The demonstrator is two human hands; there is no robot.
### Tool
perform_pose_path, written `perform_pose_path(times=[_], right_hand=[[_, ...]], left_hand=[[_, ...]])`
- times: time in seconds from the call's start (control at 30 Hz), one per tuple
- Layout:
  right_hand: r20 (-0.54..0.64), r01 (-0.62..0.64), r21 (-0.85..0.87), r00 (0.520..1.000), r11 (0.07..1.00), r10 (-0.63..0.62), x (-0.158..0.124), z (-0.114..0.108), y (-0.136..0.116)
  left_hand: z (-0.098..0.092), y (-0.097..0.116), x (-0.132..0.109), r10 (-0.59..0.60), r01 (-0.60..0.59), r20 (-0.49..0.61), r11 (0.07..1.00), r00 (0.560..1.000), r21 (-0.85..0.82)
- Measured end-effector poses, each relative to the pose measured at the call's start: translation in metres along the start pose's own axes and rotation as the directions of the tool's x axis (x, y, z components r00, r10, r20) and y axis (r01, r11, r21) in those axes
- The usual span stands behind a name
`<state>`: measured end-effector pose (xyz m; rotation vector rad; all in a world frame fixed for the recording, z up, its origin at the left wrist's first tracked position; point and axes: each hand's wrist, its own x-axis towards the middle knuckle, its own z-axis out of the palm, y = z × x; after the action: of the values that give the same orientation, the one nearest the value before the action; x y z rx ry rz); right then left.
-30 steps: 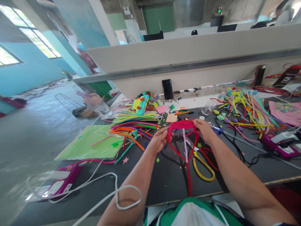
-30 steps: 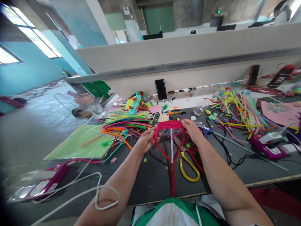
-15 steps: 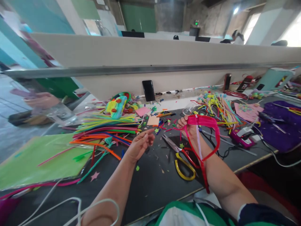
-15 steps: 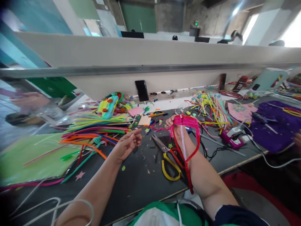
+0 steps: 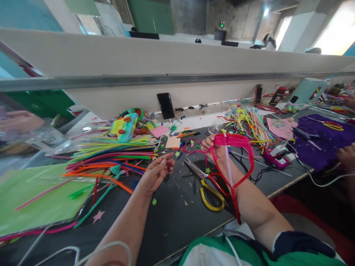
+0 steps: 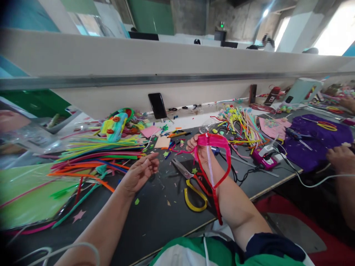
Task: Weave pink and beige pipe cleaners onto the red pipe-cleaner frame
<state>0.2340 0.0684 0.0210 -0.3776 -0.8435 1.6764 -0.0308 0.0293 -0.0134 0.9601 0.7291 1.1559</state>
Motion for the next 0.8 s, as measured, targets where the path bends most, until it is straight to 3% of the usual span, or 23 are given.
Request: perform_pose_path(times=[0.2, 0.37, 0.47, 0.57, 0.67, 0.8], right_hand=[[-0.003, 0.148, 0.001, 0.989, 0.989, -0.148, 0.004, -0.004, 0.005], [-0.066, 0.086, -0.287, 0.992, 0.954, -0.110, 0.006, -0.009, 0.013], [-0.187, -0.019, -0.590, 0.976, 0.807, -0.114, 0.009, -0.014, 0.021], [-0.192, -0.046, -0.837, 0.958, 0.545, -0.213, 0.012, -0.021, 0.028], [-0.171, -0.054, -0.921, 0.947, 0.386, -0.274, 0.014, -0.027, 0.030], [-0.143, -0.054, -0.953, 0.947, 0.298, -0.287, 0.013, -0.025, 0.028]], left_hand=[[0.001, 0.000, 0.000, 0.001, -0.001, 0.010, 1.000, 1.000, -0.018], [0.004, 0.001, -0.001, -0.028, 0.028, 0.026, 0.999, 0.999, -0.035], [0.008, 0.000, -0.002, -0.092, 0.094, 0.034, 0.994, 0.995, -0.055], [0.012, -0.002, -0.003, -0.165, 0.167, 0.044, 0.985, 0.985, -0.046], [0.014, -0.004, -0.003, -0.178, 0.178, 0.034, 0.984, 0.983, 0.019], [0.013, -0.007, -0.001, -0.134, 0.134, -0.003, 0.987, 0.991, 0.087]])
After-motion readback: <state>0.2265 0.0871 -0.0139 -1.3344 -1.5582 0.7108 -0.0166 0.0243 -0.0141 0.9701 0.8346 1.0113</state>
